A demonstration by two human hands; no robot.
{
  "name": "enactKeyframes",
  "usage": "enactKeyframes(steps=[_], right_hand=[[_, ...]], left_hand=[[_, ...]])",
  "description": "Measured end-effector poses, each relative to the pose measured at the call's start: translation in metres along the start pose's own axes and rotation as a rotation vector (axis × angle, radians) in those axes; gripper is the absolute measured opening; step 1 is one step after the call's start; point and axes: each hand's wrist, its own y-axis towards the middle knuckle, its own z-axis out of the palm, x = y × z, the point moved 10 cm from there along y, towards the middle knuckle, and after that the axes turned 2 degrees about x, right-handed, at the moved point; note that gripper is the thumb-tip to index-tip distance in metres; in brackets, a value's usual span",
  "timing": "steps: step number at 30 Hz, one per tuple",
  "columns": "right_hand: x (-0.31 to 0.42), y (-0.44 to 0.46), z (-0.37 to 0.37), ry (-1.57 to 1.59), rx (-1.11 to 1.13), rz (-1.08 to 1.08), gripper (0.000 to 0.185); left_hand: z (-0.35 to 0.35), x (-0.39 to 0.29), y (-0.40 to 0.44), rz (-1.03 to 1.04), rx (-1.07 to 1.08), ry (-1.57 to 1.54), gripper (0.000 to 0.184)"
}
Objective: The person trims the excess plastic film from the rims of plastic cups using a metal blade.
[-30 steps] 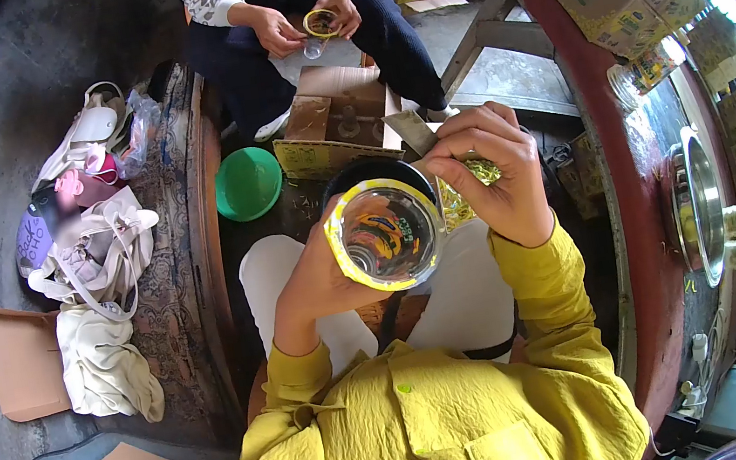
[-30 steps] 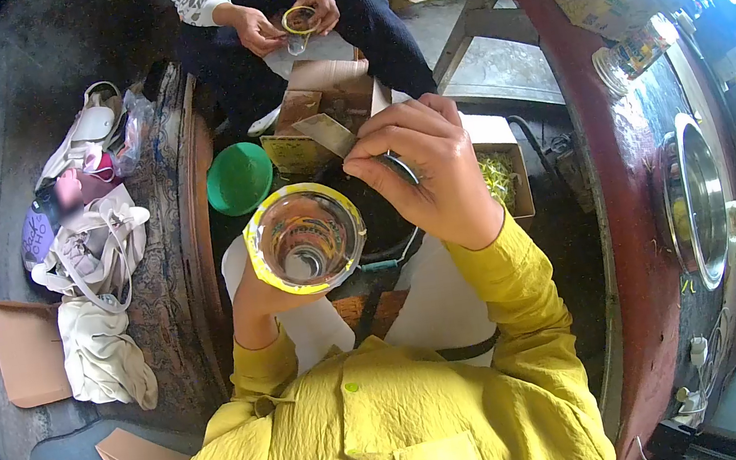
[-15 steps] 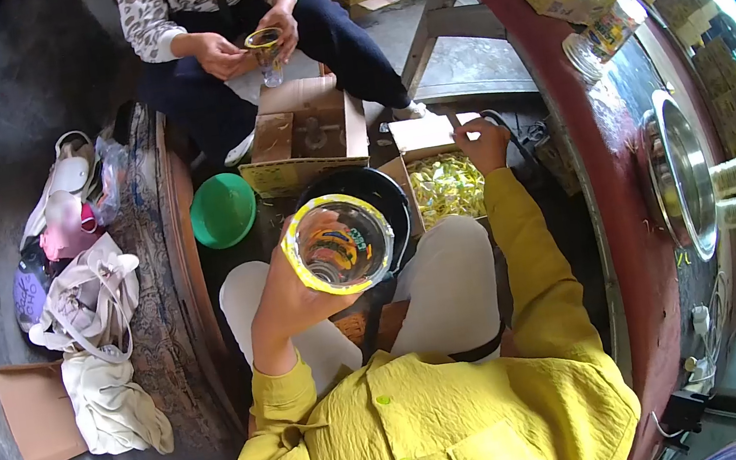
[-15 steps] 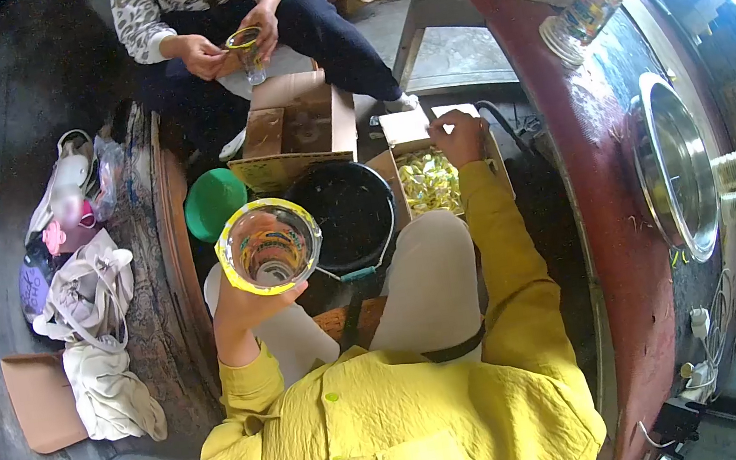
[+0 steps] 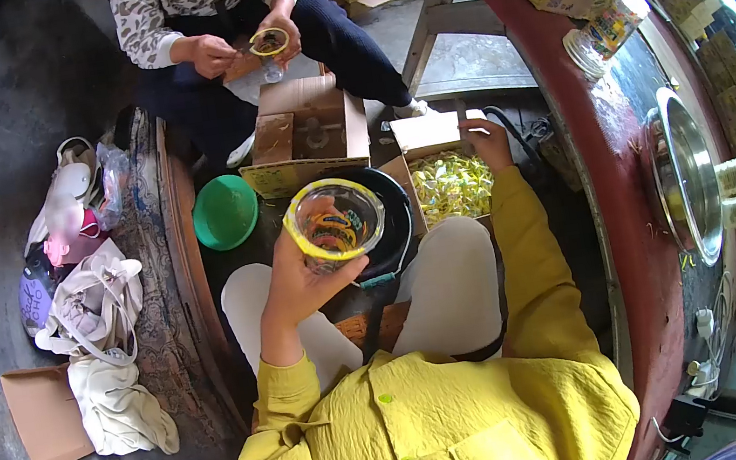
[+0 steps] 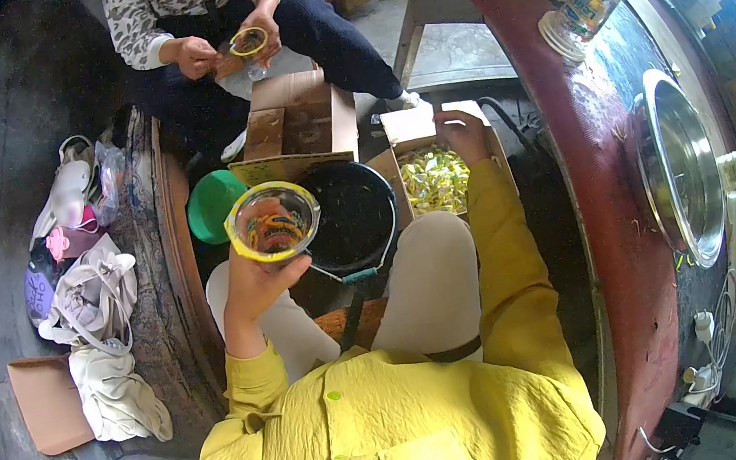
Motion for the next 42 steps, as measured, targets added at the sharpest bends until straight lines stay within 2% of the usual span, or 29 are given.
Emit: enactKeyframes(steps=[3,9,11,14,17,18,19,21,24,25,26,27,30,33,34,36,38,42], right_hand=[[0.060,-0.020,0.038,0.081,0.107,-0.205,0.030],[0.131,-0.052,0.094,0.331,0.278,-0.225,0.043],[0.149,-0.056,0.105,0.262,0.277,-0.285,0.058],[0.137,-0.054,0.115,0.309,0.246,-0.253,0.078],[0.068,-0.043,0.134,0.187,0.154,-0.165,0.078],[0.060,-0.049,0.147,0.285,0.200,-0.108,0.074],[0.048,-0.052,0.158,0.318,0.306,0.045,0.072],[0.060,-0.067,0.169,0.468,0.399,0.133,0.069],[0.057,-0.064,0.184,0.640,0.418,0.124,0.054],[-0.009,-0.047,0.204,0.165,0.425,-0.001,0.055],[-0.076,-0.031,0.222,-0.547,0.383,-0.159,0.056],[-0.140,-0.015,0.241,-1.023,0.309,-0.264,0.057],[-0.130,-0.026,0.208,-0.756,0.064,-0.240,0.040],[-0.087,-0.034,0.189,-0.520,0.035,-0.109,0.040],[-0.075,-0.033,0.187,-0.479,0.032,-0.119,0.041],[-0.047,-0.040,0.181,-0.192,0.037,-0.189,0.042],[-0.003,-0.049,0.175,0.033,0.079,-0.177,0.043],[0.147,-0.119,0.152,0.405,-0.030,-0.366,0.028]], left_hand=[[-0.003,0.003,0.002,0.005,-0.023,-0.033,0.065],[-0.012,0.001,-0.002,-0.055,-0.060,-0.131,0.062],[-0.018,0.000,-0.005,-0.022,-0.078,-0.131,0.062],[-0.031,0.008,-0.013,-0.008,-0.111,-0.106,0.061],[-0.044,0.019,-0.025,-0.045,-0.164,-0.128,0.062],[-0.047,0.025,-0.032,-0.076,-0.176,-0.149,0.062],[-0.053,0.029,-0.032,-0.084,-0.190,-0.166,0.063],[-0.065,0.030,-0.034,-0.062,-0.216,-0.156,0.063],[-0.076,0.028,-0.032,-0.061,-0.224,-0.162,0.062],[-0.079,0.025,-0.029,-0.042,-0.229,-0.158,0.062],[-0.082,0.024,-0.026,-0.026,-0.235,-0.157,0.062],[-0.082,0.024,-0.029,-0.022,-0.242,-0.160,0.062],[-0.080,0.017,-0.031,-0.002,-0.235,-0.117,0.063],[-0.083,0.040,-0.037,-0.108,-0.258,-0.134,0.063],[-0.078,0.039,-0.035,-0.087,-0.224,-0.187,0.064],[-0.075,0.038,-0.031,-0.075,-0.256,-0.229,0.065],[-0.069,0.038,-0.026,-0.083,-0.246,-0.275,0.066],[-0.051,0.012,-0.015,0.023,-0.195,-0.309,0.064]])
